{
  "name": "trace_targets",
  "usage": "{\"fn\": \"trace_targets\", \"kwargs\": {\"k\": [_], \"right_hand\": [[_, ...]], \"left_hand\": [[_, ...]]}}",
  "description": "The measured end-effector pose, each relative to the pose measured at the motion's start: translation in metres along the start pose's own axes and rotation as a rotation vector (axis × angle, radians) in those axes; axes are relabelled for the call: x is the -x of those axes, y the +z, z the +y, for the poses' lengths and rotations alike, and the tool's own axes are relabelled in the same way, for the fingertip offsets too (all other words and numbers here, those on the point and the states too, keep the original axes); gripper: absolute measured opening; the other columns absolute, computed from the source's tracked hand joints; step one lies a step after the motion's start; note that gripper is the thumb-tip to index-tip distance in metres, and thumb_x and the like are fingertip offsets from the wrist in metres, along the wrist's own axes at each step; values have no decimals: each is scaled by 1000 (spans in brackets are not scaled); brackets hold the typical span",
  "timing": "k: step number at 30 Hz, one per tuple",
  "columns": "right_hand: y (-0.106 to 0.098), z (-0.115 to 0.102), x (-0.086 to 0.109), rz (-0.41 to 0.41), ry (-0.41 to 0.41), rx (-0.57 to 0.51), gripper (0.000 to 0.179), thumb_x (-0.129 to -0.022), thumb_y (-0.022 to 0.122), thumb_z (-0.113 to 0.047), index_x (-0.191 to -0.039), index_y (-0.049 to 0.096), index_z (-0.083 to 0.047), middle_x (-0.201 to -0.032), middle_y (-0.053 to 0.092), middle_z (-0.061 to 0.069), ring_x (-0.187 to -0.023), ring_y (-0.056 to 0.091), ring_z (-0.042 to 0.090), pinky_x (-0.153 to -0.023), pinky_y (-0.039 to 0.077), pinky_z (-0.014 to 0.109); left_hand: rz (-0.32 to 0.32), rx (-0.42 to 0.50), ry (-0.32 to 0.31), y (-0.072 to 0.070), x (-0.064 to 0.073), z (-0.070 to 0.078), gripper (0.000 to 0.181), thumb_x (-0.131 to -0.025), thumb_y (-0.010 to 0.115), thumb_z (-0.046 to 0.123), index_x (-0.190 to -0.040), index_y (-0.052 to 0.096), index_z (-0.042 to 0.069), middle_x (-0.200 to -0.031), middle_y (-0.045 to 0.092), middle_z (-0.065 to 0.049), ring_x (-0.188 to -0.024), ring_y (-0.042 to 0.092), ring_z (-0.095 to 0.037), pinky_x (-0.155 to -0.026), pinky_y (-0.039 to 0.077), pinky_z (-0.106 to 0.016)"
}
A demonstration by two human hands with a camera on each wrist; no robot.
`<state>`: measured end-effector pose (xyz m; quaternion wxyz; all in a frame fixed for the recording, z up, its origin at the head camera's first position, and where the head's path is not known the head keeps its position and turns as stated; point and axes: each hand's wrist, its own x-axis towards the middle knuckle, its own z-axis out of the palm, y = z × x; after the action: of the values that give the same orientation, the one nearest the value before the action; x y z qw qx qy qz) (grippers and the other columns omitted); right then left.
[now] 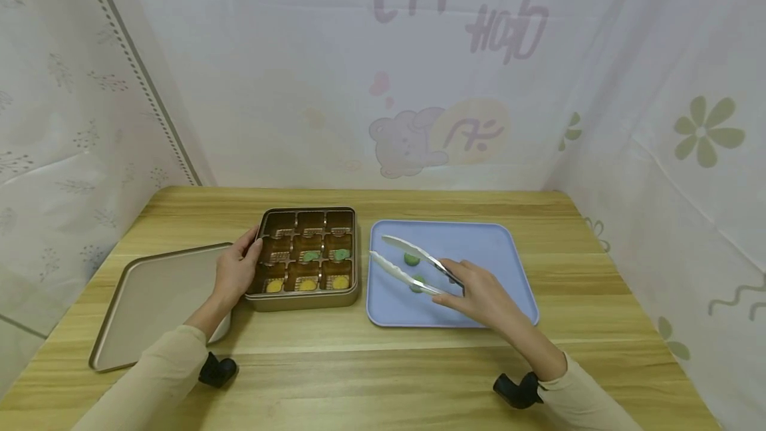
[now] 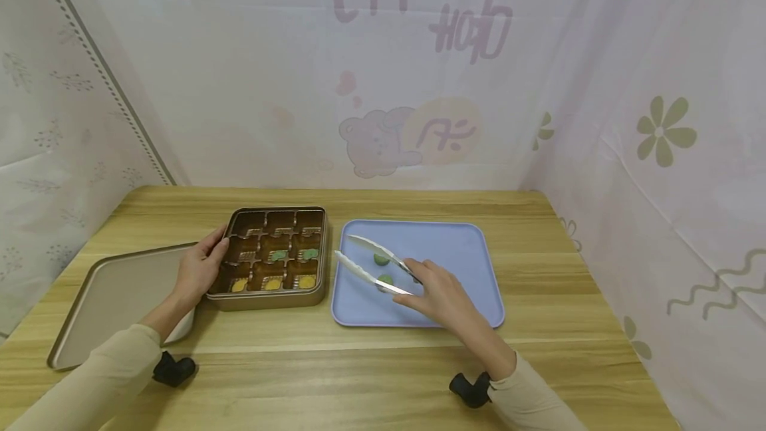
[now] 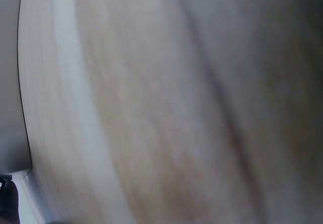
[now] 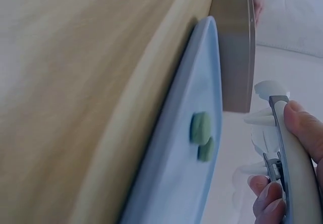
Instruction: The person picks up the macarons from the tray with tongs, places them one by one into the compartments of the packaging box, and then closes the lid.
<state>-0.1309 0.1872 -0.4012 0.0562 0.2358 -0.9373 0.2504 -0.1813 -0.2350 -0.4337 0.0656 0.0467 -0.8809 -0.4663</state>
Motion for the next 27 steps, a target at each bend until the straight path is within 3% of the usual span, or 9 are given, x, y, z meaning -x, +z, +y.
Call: {"fn": "trace_targets", "kwargs": {"k": [11,19,27], "right_hand": [[-11,22,43,-17,54,59,62,-75,79,-33,-123,60,1,-87,65,8,-68,51,10,-56,43,22],[-13,30,62,-33,86,97,63,-73,80,-32,-121,60,4,-99,67,15,-83,63,19,-66,53,33],[-11,32,69,-16,74,115,61,-73,80,-32,-120,62,2,-103,68,15,-92,65,25,-75,54,40]], "left_hand": [[-9,0,-7,0,0,0,52,-103,37,32,-147,32,4,-149,31,-21,-136,29,-41,-108,30,-54],[-10,-10,-23,0,0,0,52,-103,37,32,-147,31,6,-149,31,-20,-136,29,-40,-109,30,-54],[-15,-11,-9,-1,0,1,53,-103,36,32,-147,31,5,-149,31,-21,-136,28,-41,-109,29,-54]]}}
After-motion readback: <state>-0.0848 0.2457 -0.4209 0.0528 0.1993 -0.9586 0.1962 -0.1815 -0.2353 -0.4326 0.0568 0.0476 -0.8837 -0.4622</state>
